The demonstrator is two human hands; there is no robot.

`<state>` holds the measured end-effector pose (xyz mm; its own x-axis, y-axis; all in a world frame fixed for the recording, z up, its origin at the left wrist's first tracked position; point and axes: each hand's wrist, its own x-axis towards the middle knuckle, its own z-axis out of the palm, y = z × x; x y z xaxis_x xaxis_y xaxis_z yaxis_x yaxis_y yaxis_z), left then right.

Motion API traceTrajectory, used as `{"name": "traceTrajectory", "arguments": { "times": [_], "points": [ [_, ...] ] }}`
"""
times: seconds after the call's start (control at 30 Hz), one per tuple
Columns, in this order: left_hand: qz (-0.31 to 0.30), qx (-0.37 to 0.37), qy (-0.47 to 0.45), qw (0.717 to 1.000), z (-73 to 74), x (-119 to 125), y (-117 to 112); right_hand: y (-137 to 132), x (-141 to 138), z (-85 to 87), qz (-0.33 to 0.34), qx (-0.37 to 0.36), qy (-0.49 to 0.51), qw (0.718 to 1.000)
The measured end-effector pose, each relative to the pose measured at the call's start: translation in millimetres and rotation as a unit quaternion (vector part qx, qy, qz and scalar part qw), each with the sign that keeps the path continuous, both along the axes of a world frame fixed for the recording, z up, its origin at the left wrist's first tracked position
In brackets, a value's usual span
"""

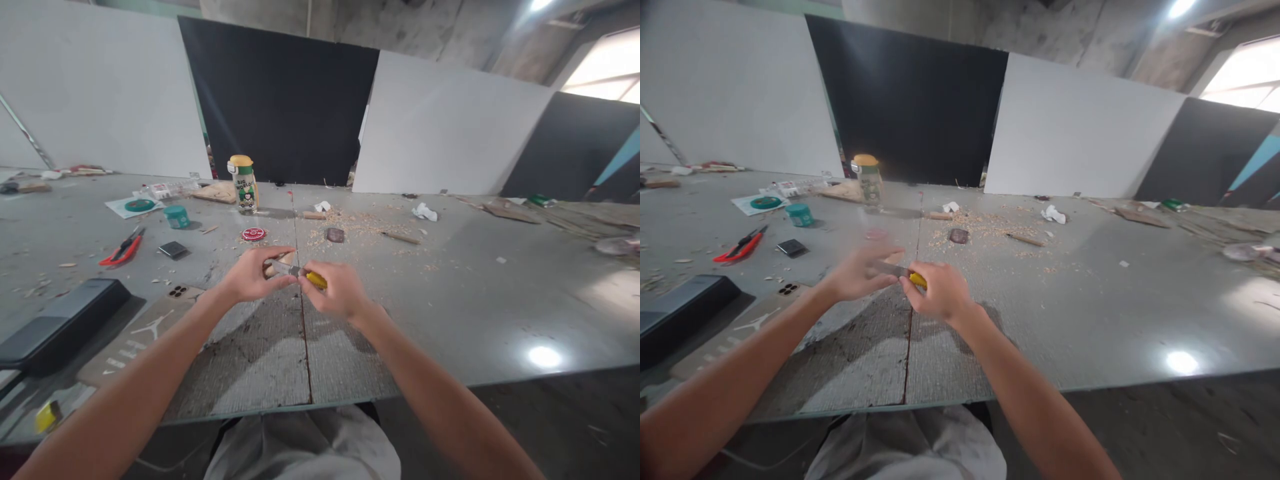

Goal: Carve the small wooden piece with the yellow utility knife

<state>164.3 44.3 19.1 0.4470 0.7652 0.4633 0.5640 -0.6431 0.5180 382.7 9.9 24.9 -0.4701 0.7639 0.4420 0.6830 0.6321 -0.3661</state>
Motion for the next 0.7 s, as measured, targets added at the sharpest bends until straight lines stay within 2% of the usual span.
{"name": "traceTrajectory", "arguments": {
  "times": [0.43, 0.7],
  "points": [
    [-0.016, 0.034, -0.01, 0.999, 0.7, 0.6, -1.7, 0.3, 0.6, 0.1, 0.015, 0.0, 0.012, 1.0],
    [0.034, -0.005, -0.005, 0.999, 1.3, 4.1, 1.2, -2.5, -1.7, 3.3, -0.038, 0.021, -0.002, 0.999]
  ]
}}
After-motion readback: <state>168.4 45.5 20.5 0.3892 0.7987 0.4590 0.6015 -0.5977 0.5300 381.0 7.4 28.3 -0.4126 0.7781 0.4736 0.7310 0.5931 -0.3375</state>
